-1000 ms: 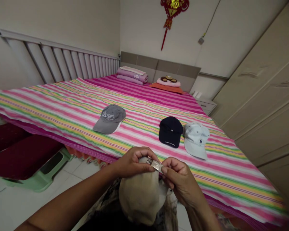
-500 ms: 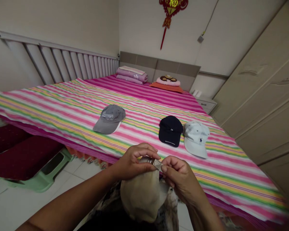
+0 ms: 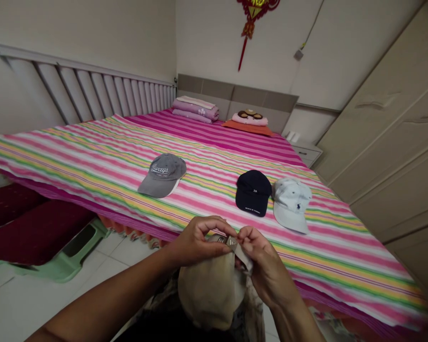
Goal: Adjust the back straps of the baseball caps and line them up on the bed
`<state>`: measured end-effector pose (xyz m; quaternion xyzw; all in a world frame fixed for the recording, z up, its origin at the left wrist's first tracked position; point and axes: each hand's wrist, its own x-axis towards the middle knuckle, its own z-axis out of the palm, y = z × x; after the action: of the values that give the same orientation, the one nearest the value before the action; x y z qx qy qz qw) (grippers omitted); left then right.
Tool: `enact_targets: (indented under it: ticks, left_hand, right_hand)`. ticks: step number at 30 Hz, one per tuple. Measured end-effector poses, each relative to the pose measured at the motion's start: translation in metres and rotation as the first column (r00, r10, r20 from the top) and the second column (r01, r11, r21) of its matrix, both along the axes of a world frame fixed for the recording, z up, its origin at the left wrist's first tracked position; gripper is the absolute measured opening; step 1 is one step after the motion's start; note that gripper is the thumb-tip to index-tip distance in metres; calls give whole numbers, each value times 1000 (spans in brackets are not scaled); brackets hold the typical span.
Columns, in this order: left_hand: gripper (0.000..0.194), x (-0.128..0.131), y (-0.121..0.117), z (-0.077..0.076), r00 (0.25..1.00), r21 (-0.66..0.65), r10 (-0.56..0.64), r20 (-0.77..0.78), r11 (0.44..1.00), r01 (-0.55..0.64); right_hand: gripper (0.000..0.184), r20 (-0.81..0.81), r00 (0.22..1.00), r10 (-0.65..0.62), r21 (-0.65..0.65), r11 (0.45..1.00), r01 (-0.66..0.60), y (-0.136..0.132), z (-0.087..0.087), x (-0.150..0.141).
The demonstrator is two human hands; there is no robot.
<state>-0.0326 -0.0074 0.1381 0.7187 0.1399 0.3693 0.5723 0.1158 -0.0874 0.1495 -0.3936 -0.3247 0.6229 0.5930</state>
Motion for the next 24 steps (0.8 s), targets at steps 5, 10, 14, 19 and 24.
enact_targets:
  ticks: [5, 10, 14, 19, 24]
  left_hand:
    - [28, 0, 2, -4, 1000, -35, 3, 5, 999, -3]
    - [41, 1, 2, -7, 997, -155, -18, 81, 987, 30]
    - [39, -1, 5, -8, 992, -148, -11, 127, 989, 29]
    - [39, -1, 6, -9, 987, -174, -19, 161, 983, 48]
    - [40, 1, 2, -5, 988, -210, -87, 126, 971, 113]
  right_hand:
    - [26, 43, 999, 6, 41, 999, -8, 0, -2, 1]
    - [24, 60, 998, 0, 68, 998, -4, 4, -5, -2]
    - [17, 199, 977, 79, 75, 993, -95, 3, -5, 9]
    - [23, 381, 910, 160, 27, 983, -184, 2, -10, 18]
    - [25, 237, 951, 200, 15, 978, -209, 6, -9, 9]
